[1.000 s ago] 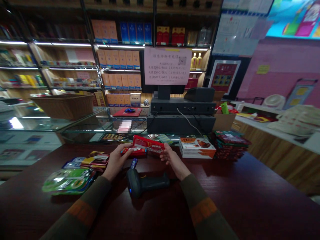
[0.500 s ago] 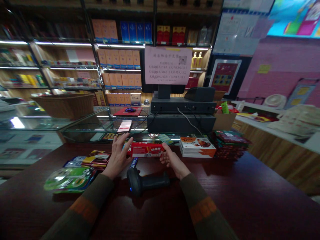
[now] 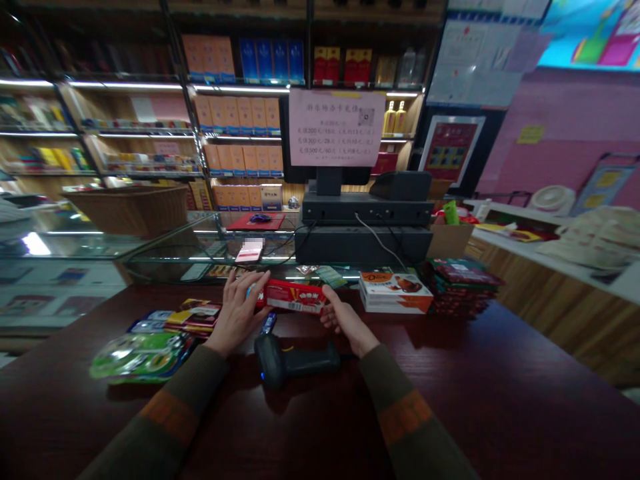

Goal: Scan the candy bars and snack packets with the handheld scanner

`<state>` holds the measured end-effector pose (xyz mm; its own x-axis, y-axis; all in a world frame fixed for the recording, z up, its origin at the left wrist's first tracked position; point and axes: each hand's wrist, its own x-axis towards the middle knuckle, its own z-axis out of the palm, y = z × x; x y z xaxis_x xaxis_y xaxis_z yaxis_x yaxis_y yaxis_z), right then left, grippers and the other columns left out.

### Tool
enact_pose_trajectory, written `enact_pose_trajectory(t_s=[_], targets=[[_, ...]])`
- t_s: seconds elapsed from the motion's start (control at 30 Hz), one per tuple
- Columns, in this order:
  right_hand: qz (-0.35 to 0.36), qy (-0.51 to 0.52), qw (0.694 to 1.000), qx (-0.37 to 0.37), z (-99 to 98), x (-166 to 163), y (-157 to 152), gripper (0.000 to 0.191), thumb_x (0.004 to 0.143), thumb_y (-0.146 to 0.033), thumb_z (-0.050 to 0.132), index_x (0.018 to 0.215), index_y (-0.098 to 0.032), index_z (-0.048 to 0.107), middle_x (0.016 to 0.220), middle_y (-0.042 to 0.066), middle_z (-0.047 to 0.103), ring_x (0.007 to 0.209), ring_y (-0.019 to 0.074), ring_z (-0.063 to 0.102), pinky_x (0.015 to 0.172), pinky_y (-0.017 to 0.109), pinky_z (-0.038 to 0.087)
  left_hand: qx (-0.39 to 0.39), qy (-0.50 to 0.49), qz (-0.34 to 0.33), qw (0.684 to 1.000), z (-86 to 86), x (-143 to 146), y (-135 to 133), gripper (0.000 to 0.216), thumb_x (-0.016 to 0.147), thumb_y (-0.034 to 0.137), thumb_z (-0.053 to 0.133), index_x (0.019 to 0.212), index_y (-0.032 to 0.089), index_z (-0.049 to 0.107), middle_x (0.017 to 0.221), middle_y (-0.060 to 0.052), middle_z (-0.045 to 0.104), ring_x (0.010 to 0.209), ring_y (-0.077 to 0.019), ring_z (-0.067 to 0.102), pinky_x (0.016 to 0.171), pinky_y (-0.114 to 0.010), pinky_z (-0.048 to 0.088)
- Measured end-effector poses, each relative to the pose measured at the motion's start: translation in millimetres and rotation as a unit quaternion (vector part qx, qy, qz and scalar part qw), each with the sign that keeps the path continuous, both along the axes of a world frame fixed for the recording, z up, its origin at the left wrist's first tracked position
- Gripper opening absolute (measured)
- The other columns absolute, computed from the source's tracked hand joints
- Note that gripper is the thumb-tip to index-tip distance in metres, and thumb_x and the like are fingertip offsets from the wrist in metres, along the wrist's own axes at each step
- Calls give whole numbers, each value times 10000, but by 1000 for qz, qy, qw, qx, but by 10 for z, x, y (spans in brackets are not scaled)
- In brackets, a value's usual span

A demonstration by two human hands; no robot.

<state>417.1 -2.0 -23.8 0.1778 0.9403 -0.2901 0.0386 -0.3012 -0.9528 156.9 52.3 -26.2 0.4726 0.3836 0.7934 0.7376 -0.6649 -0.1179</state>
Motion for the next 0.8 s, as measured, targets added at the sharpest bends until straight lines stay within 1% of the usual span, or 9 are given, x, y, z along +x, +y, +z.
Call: enact_pose_trajectory(t_s=[0.13, 0.23, 0.4, 0.53, 0.67, 0.73, 0.8], targets=[[6, -14, 1000, 4, 0, 1, 0, 670, 894, -768, 399, 737, -151, 606, 726, 68, 666, 608, 111, 573, 515, 216, 337, 15, 6, 4, 1000, -28, 27, 11, 657, 911, 262, 618, 1525, 238, 384, 1372, -106, 585, 1324, -262, 492, 1261, -525, 165], [6, -20, 1000, 4, -9, 4, 5, 678, 888, -776, 399, 740, -150, 611, 722, 67, 664, 608, 114, 575, 520, 220, 338, 17, 5, 9, 1000, -40, 41, 12, 634, 899, 274, 636, 1500, 254, 433, 1377, -97, 590, 1328, -261, 490, 1265, -522, 154], [10, -36, 999, 1, -43, -15, 21, 705, 851, -817, 405, 736, -152, 609, 714, 68, 666, 594, 120, 569, 525, 234, 332, 17, -2, 20, 1000, -62, 46, 12, 607, 877, 294, 669, 1455, 226, 494, 1364, -110, 602, 1327, -270, 493, 1264, -533, 153], [5, -56, 998, 6, -50, -29, 24, 712, 847, -823, 388, 749, -156, 616, 719, 73, 679, 603, 130, 575, 553, 250, 344, 21, -2, 10, 1000, -94, 40, 24, 616, 874, 267, 658, 1461, 207, 482, 1360, -110, 611, 1349, -269, 480, 1267, -536, 136], [-9, -68, 997, 29, -92, -10, 46, 714, 871, -797, 339, 903, -157, 653, 771, 76, 697, 642, 158, 600, 594, 277, 379, 10, 1, 4, 1000, -115, 31, 29, 666, 857, 307, 674, 1481, 217, 459, 1362, -107, 614, 1346, -279, 482, 1266, -546, 125], [-7, -110, 991, 75, -133, 4, 51, 695, 889, -761, 342, 999, -154, 664, 823, 82, 706, 714, 185, 626, 661, 302, 430, 1, -7, 12, 1000, -112, 24, 26, 668, 846, 320, 685, 1472, 223, 473, 1355, -105, 618, 1334, -282, 491, 1264, -546, 130], [-7, -172, 974, 145, -165, 10, 35, 622, 908, -690, 401, 1141, -165, 640, 891, 74, 712, 825, 209, 649, 765, 327, 464, -3, -19, 23, 1000, -105, 12, 24, 658, 842, 321, 686, 1461, 221, 487, 1352, -104, 620, 1323, -284, 497, 1263, -545, 128]])
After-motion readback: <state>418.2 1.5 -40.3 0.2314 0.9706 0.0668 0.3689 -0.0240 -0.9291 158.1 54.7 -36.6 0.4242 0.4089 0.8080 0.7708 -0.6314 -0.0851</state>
